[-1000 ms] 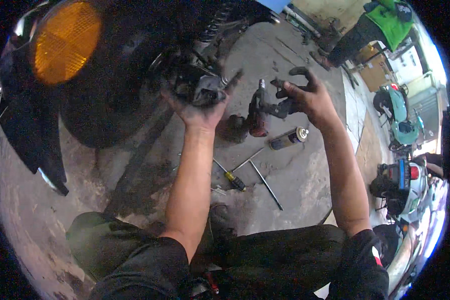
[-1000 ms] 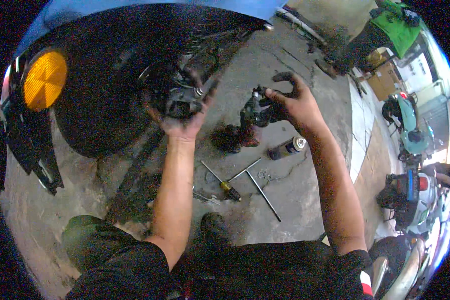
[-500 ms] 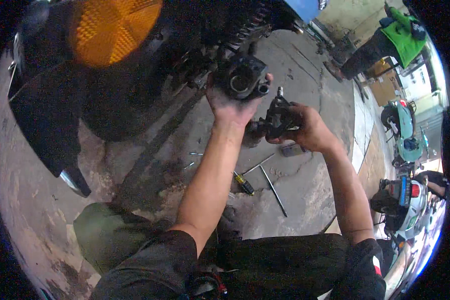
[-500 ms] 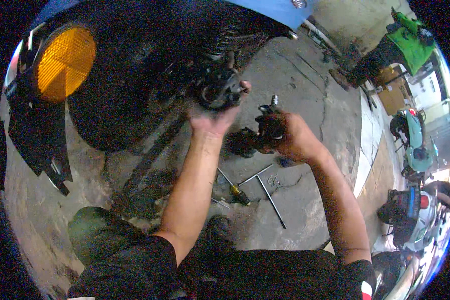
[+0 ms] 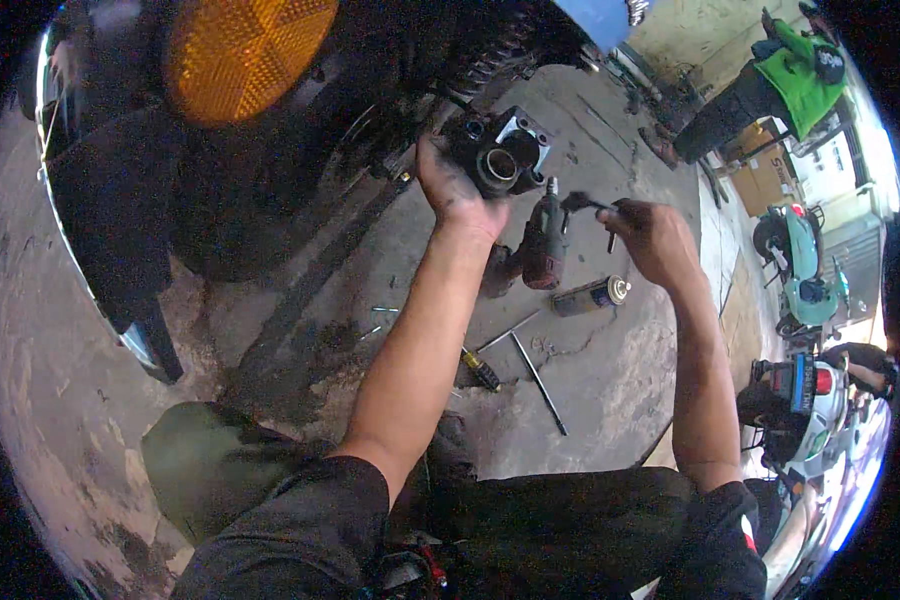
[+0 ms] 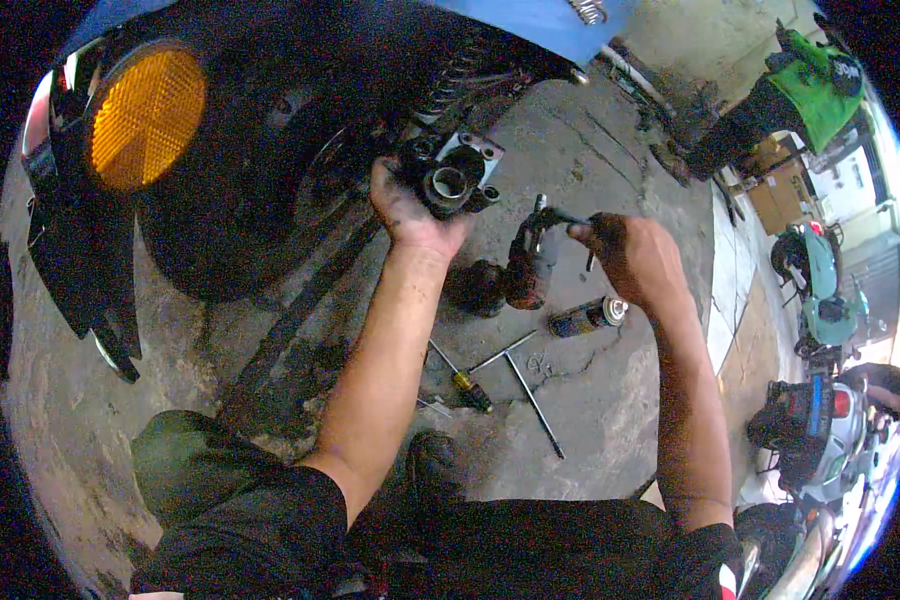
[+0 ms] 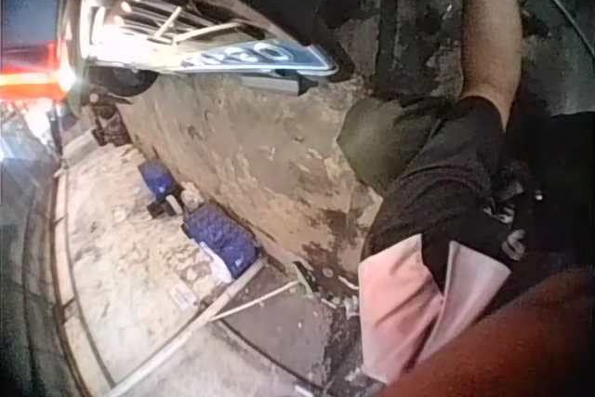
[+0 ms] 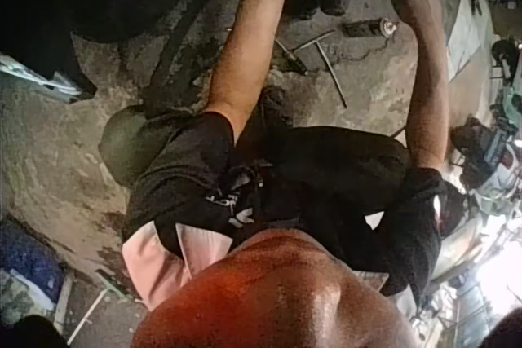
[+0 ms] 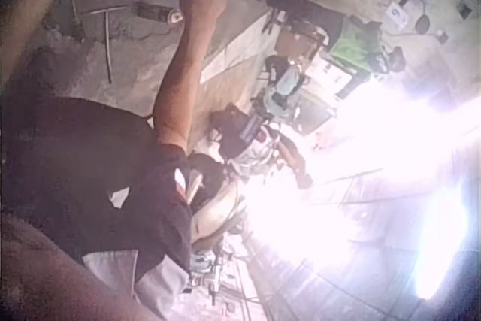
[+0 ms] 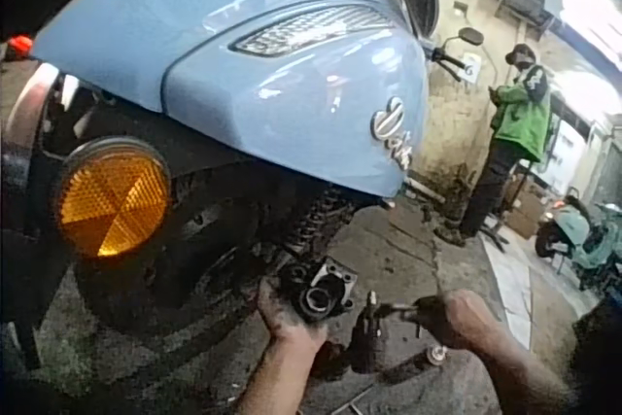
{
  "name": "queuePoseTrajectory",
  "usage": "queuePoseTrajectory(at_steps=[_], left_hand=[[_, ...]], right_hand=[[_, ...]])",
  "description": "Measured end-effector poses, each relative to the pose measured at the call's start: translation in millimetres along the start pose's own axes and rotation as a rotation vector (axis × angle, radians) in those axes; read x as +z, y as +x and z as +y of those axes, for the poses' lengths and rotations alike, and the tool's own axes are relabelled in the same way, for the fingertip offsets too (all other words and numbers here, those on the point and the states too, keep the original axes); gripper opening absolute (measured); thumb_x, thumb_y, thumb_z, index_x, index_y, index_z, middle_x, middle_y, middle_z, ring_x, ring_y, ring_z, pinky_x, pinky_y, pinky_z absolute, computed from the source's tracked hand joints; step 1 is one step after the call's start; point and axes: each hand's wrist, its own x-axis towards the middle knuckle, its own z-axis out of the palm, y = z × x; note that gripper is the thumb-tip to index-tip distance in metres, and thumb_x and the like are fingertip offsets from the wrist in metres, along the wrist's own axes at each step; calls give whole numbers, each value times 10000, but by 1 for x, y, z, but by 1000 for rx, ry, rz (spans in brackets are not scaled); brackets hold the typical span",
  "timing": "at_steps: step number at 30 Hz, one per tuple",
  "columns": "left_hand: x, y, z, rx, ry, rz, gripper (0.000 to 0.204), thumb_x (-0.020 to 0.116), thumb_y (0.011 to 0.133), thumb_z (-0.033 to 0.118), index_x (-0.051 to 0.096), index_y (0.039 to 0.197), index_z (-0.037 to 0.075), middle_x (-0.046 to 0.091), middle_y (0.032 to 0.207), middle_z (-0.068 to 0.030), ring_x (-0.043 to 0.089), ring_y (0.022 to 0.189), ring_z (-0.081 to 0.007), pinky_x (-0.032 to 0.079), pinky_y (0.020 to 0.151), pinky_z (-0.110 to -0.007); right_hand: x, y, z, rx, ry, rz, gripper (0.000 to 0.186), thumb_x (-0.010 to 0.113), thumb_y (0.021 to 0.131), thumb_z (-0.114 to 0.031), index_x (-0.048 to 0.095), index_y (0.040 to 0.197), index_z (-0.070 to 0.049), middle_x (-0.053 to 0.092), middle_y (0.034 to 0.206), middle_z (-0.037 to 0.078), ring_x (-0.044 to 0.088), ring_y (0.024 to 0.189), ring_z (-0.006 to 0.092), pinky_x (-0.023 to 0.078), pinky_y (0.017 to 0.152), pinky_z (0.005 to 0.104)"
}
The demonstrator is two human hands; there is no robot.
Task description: The person removes a brake caliper from a scooter, applies spray from a can to it, and uses a screwdriver and a T-handle wrench to manipulate the internal components before moving it back toward the mounting point.
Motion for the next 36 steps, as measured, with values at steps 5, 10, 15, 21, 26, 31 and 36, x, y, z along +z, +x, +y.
queuePoseTrajectory(at_steps=[5,10,15,21,26,31,36], left_hand=[[4,0,-6,42,29,-11,452,351,879,453,576,1063,107,612,1015,-67,591,922,-237,463,841,-387],[4,1,-5,84,52,-20,462,356,889,448,547,1116,94,596,1063,-78,591,956,-243,471,850,-400],[15,-9,-7,67,81,74,455,355,890,422,541,1140,90,592,1093,-93,589,1001,-238,487,864,-409],[11,-2,-7,123,116,17,488,359,895,459,539,1171,99,590,1116,-85,609,953,-232,503,839,-392],[19,-5,-12,76,78,54,494,346,837,436,567,1106,87,628,1049,-84,594,971,-263,447,894,-404],[6,6,-15,160,108,100,475,371,813,410,568,1085,74,629,1030,-91,600,952,-256,455,868,-403],[-5,12,-21,140,85,83,455,383,809,400,567,1062,70,627,1012,-87,603,933,-256,466,851,-402]], right_hand=[[-6,3,5,142,612,270,380,543,916,-335,594,807,26,572,705,83,548,587,154,433,539,317],[-12,3,-22,146,1167,343,296,540,920,-255,546,1045,13,616,837,67,600,690,142,471,606,270],[-4,6,-49,-158,876,512,120,605,843,-84,559,898,12,603,830,93,610,747,151,506,624,286],[10,9,-63,-287,468,679,140,652,740,-23,569,853,-26,535,790,134,580,691,317,484,587,354],[17,4,-62,-349,346,699,202,685,691,-37,596,872,-54,532,791,132,567,681,334,467,582,374],[18,0,-77,-339,337,680,212,696,683,-67,616,880,-77,533,791,122,573,659,326,466,571,394],[16,-6,-81,-340,294,476,201,709,707,-126,621,882,-81,544,798,126,591,676,339,480,576,412]])
